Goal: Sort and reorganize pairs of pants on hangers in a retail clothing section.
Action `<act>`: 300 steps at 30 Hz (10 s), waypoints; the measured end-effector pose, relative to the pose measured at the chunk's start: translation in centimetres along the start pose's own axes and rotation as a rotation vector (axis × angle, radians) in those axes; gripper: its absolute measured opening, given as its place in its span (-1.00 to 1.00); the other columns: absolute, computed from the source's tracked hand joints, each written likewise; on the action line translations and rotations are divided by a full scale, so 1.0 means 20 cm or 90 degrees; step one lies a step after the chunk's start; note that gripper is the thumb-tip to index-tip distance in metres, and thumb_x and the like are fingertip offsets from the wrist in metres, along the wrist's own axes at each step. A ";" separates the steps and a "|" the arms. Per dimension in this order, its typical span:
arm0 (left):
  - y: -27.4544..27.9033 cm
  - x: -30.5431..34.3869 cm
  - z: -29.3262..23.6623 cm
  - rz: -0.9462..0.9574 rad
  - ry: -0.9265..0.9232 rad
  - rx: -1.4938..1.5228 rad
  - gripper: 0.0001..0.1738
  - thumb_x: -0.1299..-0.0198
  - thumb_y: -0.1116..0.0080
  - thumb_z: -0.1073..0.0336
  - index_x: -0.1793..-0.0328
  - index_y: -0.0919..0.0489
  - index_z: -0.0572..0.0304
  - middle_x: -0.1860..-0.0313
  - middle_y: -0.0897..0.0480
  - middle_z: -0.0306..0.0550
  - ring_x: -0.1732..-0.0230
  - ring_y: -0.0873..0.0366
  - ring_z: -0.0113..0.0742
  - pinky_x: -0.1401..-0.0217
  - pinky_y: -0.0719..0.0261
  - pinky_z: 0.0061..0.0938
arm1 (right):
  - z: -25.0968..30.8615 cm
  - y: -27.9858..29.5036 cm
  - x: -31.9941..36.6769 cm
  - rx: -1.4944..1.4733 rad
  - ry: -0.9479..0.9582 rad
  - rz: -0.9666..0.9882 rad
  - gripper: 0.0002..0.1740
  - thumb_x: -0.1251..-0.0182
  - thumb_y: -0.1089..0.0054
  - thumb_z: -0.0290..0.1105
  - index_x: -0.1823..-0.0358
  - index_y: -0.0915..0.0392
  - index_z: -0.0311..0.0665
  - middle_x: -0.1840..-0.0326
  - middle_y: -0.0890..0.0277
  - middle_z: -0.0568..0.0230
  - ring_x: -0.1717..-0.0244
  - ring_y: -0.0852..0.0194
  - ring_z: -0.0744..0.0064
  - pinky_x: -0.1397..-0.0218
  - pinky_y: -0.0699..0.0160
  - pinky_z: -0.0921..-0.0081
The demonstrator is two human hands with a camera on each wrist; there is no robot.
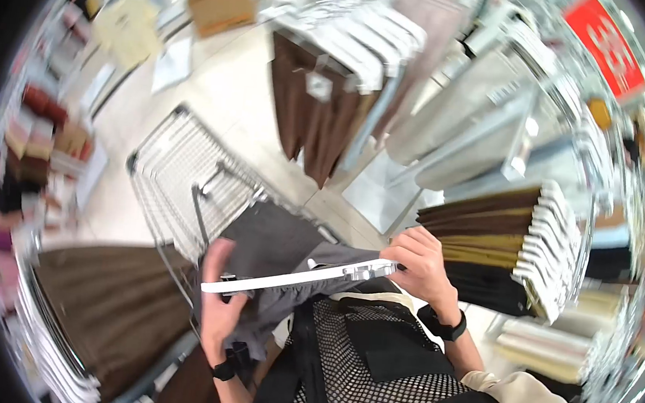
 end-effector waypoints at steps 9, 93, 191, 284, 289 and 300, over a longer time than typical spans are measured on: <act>-1.23 -0.71 -0.08 0.193 0.114 0.019 -0.52 -0.74 -0.04 0.03 -0.35 -0.58 0.36 -0.02 -0.58 -0.26 -0.04 -0.43 -0.43 -0.17 -0.46 -0.46 | -0.60 0.79 0.82 0.018 -0.402 -0.311 -0.76 -0.10 -0.72 -0.40 0.29 -0.80 -0.31 0.47 -0.59 0.25 0.50 -0.54 0.27 0.43 -0.44 0.38; 0.07 0.72 0.72 -0.513 0.218 -0.331 -0.78 -0.15 -0.26 0.64 0.23 -0.81 0.15 0.05 -0.85 -0.13 -0.16 -0.82 -0.04 -0.25 -0.75 -0.18 | 0.08 -2.36 -1.03 -0.061 0.161 0.386 -0.81 -0.30 -0.44 -0.37 0.25 -0.62 -0.31 0.28 -0.66 -0.02 0.18 -0.70 -0.10 0.05 -0.68 0.06; 0.20 1.00 0.87 -0.629 0.444 -0.430 -0.63 -0.32 -0.11 0.41 -0.20 -0.74 0.13 -0.33 -0.77 -0.02 -0.43 -0.63 0.03 -0.59 -0.38 -0.06 | -0.64 -3.40 -0.55 0.106 -0.002 0.782 -0.22 -0.43 -0.18 0.31 -0.09 -0.77 -0.38 -0.07 -0.76 -0.34 -0.14 -0.75 -0.23 -0.32 -0.64 0.04; -1.25 -0.95 -0.29 0.060 0.080 -0.276 -0.58 -0.49 -0.19 0.42 -0.45 -0.60 0.12 -0.41 -0.63 0.12 -0.45 -0.58 0.23 -0.48 -0.55 -0.16 | -1.67 0.46 0.56 0.029 -0.428 -0.374 -0.60 -0.23 -0.49 -0.56 -0.11 -0.64 -0.34 -0.13 -0.65 -0.08 -0.20 -0.60 -0.19 -0.27 -0.57 0.02; -0.86 -0.56 0.08 0.008 0.114 -0.378 -0.61 -0.47 -0.18 0.40 -0.39 -0.63 0.11 -0.42 -0.63 0.09 -0.51 -0.53 0.18 -0.57 -0.47 -0.12 | -1.41 -0.09 0.39 -0.202 -0.404 0.056 -0.73 -0.42 -0.35 -0.34 -0.10 -0.69 -0.20 -0.01 -0.77 -0.04 -0.01 -0.75 -0.17 -0.07 -0.69 -0.03; -0.17 0.12 0.50 -0.230 0.181 -0.359 -0.65 -0.40 -0.22 0.40 -0.29 -0.69 0.10 -0.41 -0.62 0.10 -0.52 -0.48 0.18 -0.64 -0.35 -0.02 | -0.60 -1.08 -0.31 -0.131 -0.116 0.511 -0.52 -0.57 -0.26 -0.04 -0.26 -0.59 -0.24 -0.02 -0.78 -0.07 -0.11 -0.74 -0.18 -0.16 -0.67 -0.02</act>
Point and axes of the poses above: each hand's wrist, its own x-axis away from the middle knuckle, its own y-axis out of the back of the hand, z = x × y, the point moved 7 cm from there along -x, towards the middle knuckle
